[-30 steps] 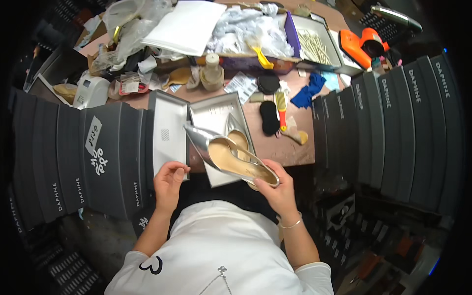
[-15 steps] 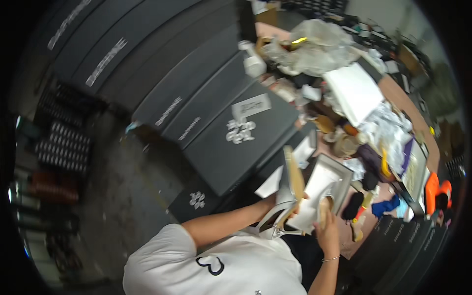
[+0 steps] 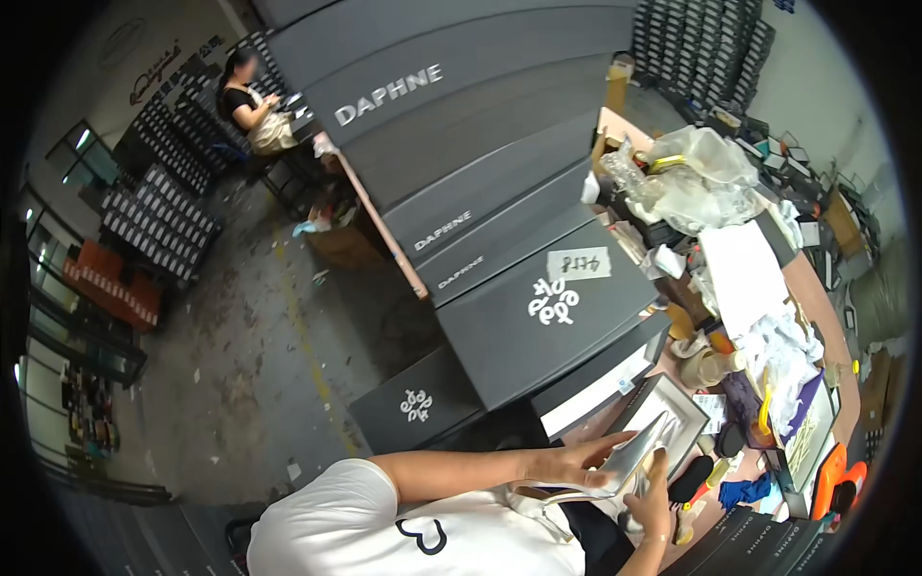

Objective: Checking, cleaning, wrapping, and packing shoes into boxes in a manufacturing environment.

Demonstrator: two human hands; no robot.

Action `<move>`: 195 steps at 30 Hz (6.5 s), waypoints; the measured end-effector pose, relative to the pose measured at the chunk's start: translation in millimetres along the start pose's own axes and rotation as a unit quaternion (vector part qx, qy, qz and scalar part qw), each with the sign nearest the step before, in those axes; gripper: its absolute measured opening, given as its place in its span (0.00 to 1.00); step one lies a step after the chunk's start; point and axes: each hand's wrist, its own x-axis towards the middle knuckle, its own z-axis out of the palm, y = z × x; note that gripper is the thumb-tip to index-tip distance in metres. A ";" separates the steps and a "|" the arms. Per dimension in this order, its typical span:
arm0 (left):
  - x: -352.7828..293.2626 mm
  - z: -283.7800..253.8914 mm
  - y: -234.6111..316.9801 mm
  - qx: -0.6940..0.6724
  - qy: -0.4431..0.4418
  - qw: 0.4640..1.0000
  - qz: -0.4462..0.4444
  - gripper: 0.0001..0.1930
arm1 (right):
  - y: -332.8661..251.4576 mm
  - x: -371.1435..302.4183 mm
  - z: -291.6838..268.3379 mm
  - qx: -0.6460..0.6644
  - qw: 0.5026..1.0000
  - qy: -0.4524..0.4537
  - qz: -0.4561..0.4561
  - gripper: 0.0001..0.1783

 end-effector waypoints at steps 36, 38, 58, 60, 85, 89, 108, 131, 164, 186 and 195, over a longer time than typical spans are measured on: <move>125.2 -26.7 -15.6 -0.161 0.142 0.951 -0.220 0.56 | 13.6 -27.0 -16.7 0.302 0.949 0.082 0.042 0.32; 120.3 -25.8 -16.4 -0.175 0.135 0.949 -0.225 0.56 | 13.4 -29.8 -29.2 0.335 0.928 0.118 0.109 0.34; 125.9 1.8 -33.8 -0.263 0.000 0.917 -0.300 0.40 | 161.9 -77.7 -41.4 -0.118 0.906 0.343 0.217 0.26; 134.2 0.7 -32.8 -0.250 -0.002 0.905 -0.345 0.38 | 181.6 -66.9 -36.1 -0.151 0.907 0.326 0.219 0.27; 116.2 16.7 -19.8 -0.274 -0.102 0.920 -0.260 0.41 | -21.7 -64.9 8.4 0.677 0.699 0.228 0.033 0.16; 100.1 5.3 -22.5 -0.247 -0.062 0.938 -0.234 0.40 | -48.9 -69.7 -0.2 0.571 0.787 0.231 0.037 0.17; 90.0 -11.3 -15.8 -0.345 0.029 0.912 -0.220 0.40 | -87.9 -39.1 -34.3 0.383 0.889 0.251 -0.015 0.34; 74.1 -22.7 0.2 -0.362 0.030 0.905 -0.220 0.38 | -73.6 -36.3 -82.3 -0.293 0.911 0.228 -0.181 0.39; 82.2 -37.3 -37.3 -0.363 0.111 0.884 -0.273 0.37 | 14.7 178.1 -142.6 -0.169 0.894 0.387 -0.152 0.40; 44.4 -28.9 -1.3 -0.335 0.090 0.906 -0.243 0.35 | 14.6 201.5 -117.3 -0.071 0.893 0.424 -0.136 0.33; 55.0 -38.5 -2.2 -0.190 0.033 0.944 -0.269 0.28 | 6.3 139.9 -139.1 -0.056 0.775 0.609 -0.159 0.31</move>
